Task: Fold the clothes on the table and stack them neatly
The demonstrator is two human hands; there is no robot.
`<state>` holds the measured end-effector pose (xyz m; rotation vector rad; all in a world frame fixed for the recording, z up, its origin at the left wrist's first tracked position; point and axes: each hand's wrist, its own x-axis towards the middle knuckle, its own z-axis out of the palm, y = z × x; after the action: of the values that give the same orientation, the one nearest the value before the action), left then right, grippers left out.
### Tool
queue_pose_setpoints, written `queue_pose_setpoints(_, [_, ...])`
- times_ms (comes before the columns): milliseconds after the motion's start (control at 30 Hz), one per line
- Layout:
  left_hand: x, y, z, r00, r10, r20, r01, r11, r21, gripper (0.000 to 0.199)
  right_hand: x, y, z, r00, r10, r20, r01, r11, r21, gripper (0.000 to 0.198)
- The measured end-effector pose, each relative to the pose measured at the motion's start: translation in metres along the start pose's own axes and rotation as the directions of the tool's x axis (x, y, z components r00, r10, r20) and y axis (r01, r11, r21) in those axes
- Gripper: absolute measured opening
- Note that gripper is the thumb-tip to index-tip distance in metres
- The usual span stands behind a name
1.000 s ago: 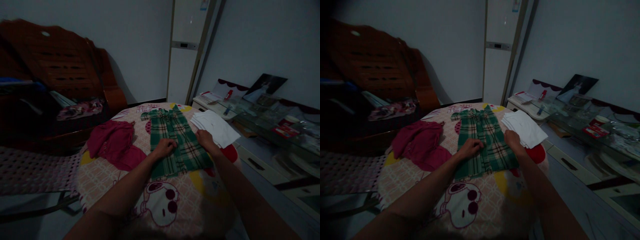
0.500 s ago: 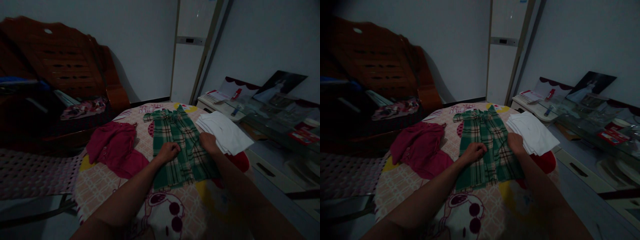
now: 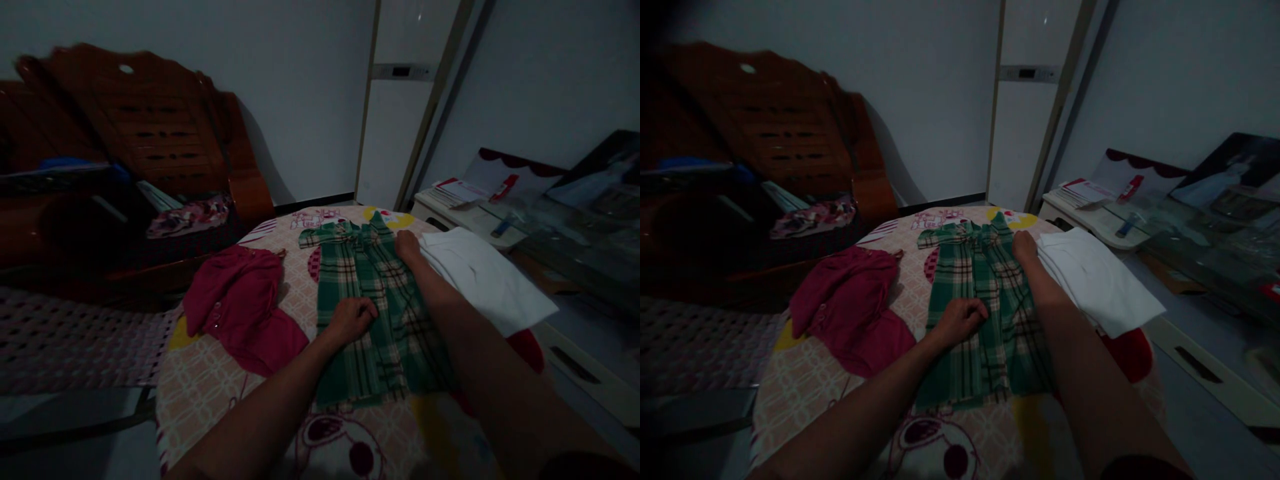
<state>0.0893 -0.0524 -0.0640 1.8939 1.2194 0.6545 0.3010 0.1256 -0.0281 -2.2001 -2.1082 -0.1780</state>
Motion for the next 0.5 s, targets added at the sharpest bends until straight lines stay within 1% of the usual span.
queue_pose_setpoints(100, [-0.001, 0.000, 0.001, 1.000, -0.002, 0.002, 0.002, 1.000, -0.009, 0.026, 0.016, -0.004, 0.010, 1.000, 0.028, 0.011, -0.028, 1.000, 0.004, 0.038])
queue_pose_setpoints(167, [-0.002, 0.001, 0.001, 1.000, -0.005, 0.001, 0.005, 1.000, -0.014, 0.025, 0.020, -0.006, 0.015, 0.999, 0.031, -0.010, -0.031, 0.999, -0.009, 0.038])
queue_pose_setpoints(233, [-0.003, 0.003, 0.000, 1.000, -0.014, 0.000, 0.014, 1.000, -0.021, 0.025, 0.022, -0.006, 0.018, 0.999, -0.001, -0.043, 0.000, 1.000, -0.031, 0.037])
queue_pose_setpoints(333, [-0.003, 0.005, 0.000, 1.000, -0.028, 0.002, 0.028, 0.999, -0.023, 0.026, 0.027, -0.004, 0.021, 0.997, -0.047, -0.060, 0.044, 0.998, -0.049, 0.033])
queue_pose_setpoints(367, [-0.003, 0.005, 0.000, 1.000, -0.031, 0.002, 0.031, 0.999, -0.022, 0.026, 0.029, -0.003, 0.021, 0.997, -0.040, -0.063, 0.037, 0.998, -0.045, 0.033])
queue_pose_setpoints(500, [-0.003, 0.005, 0.000, 0.999, -0.035, -0.003, 0.035, 0.999, -0.018, 0.026, 0.036, -0.001, 0.018, 0.998, 0.056, -0.040, -0.056, 0.998, 0.002, 0.032])
